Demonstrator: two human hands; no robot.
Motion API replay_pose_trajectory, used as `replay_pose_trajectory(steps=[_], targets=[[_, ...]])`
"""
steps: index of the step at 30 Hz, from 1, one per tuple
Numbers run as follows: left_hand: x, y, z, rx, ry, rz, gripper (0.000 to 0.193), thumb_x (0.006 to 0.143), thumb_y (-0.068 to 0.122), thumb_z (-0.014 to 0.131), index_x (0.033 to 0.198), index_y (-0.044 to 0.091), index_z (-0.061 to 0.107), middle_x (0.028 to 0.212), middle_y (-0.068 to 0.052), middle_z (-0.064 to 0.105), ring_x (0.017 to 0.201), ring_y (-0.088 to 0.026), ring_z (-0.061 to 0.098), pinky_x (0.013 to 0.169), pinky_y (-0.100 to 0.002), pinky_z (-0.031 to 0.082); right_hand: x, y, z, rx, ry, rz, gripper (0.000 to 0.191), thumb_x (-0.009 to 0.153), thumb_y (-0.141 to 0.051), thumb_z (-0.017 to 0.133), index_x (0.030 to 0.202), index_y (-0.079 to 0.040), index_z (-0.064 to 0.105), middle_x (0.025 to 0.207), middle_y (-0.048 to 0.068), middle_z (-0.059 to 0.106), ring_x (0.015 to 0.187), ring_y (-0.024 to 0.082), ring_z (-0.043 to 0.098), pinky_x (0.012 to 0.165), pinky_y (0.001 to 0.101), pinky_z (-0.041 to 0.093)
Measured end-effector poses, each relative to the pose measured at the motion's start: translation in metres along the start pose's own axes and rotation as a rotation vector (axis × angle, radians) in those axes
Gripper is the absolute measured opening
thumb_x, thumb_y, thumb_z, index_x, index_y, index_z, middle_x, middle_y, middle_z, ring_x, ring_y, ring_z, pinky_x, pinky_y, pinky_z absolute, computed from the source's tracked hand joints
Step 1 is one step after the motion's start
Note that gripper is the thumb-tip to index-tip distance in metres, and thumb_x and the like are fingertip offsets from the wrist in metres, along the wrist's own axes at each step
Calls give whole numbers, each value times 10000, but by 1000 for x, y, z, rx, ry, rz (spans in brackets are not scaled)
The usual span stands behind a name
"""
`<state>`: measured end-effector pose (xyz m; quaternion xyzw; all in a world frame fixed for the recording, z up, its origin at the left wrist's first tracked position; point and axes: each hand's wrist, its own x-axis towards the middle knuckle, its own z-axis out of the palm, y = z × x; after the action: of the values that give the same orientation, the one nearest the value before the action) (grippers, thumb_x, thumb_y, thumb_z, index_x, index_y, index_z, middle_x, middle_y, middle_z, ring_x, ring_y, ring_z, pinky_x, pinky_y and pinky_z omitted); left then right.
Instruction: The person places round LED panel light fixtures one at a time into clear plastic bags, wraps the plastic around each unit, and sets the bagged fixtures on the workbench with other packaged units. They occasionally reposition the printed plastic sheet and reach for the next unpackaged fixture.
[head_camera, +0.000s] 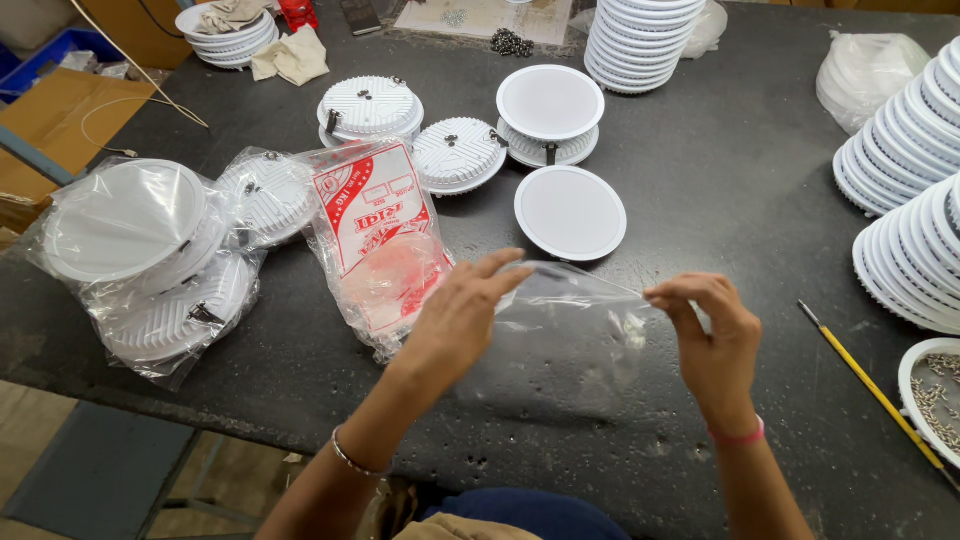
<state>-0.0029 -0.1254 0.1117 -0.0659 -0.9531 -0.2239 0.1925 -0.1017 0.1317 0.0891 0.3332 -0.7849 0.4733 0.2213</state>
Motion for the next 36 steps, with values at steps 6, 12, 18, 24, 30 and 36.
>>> replay_pose_trajectory(steps=[6, 12, 18, 24, 30, 36], targets=[[1, 49, 2, 13, -176, -81, 941, 706, -294, 462, 1572, 53, 338, 1671, 5, 324, 885, -243, 594, 805, -315, 555, -18, -50, -26, -277, 63, -121, 160, 963, -96, 729, 1122, -92, 710, 1189, 41, 721, 1120, 199, 669, 964, 334, 558], [-21, 95, 28, 13, 30, 263, 708, 780, -41, 612, 1478, 7, 503, 1638, -131, 382, 937, -276, 608, 847, -373, 525, -59, -32, 3, -435, -383, -84, 319, 977, -120, 614, 1292, -76, 590, 1323, 78, 656, 1324, 248, 619, 1196, 526, 424], [-65, 117, 70, -402, -220, 387, 578, 867, 35, 622, 1441, 68, 567, 1660, -108, 457, 854, -242, 622, 816, -361, 551, -74, 36, 59, -431, -383, -11, 595, 1042, -461, 387, 1536, -135, 458, 1514, 208, 483, 1440, 388, 412, 1142, 551, 388], [-80, 101, 88, -410, -237, 367, 586, 882, 38, 622, 1465, 62, 572, 1611, -75, 519, 833, -233, 630, 778, -356, 562, -72, 41, 98, -458, -397, 7, 625, 1004, -586, 541, 1469, -172, 488, 1582, 197, 422, 1497, 364, 379, 1182, 567, 339], [-77, 76, 81, -145, 109, 272, 416, 952, 67, 619, 1364, 69, 680, 1477, -29, 601, 930, -200, 607, 875, -337, 528, -57, 41, 125, 6, -87, -289, 722, 1065, -492, 615, 1578, -101, 292, 1688, 181, 281, 1596, 325, 276, 1304, 527, 315], [-58, 40, 86, 36, 27, 57, 486, 839, 49, 616, 1317, 24, 697, 1348, -110, 624, 983, -255, 597, 885, -363, 500, -69, 45, 127, -145, -868, -141, 552, 890, -182, 697, 1416, -155, 533, 1478, 112, 519, 1372, 300, 478, 1142, 420, 406]])
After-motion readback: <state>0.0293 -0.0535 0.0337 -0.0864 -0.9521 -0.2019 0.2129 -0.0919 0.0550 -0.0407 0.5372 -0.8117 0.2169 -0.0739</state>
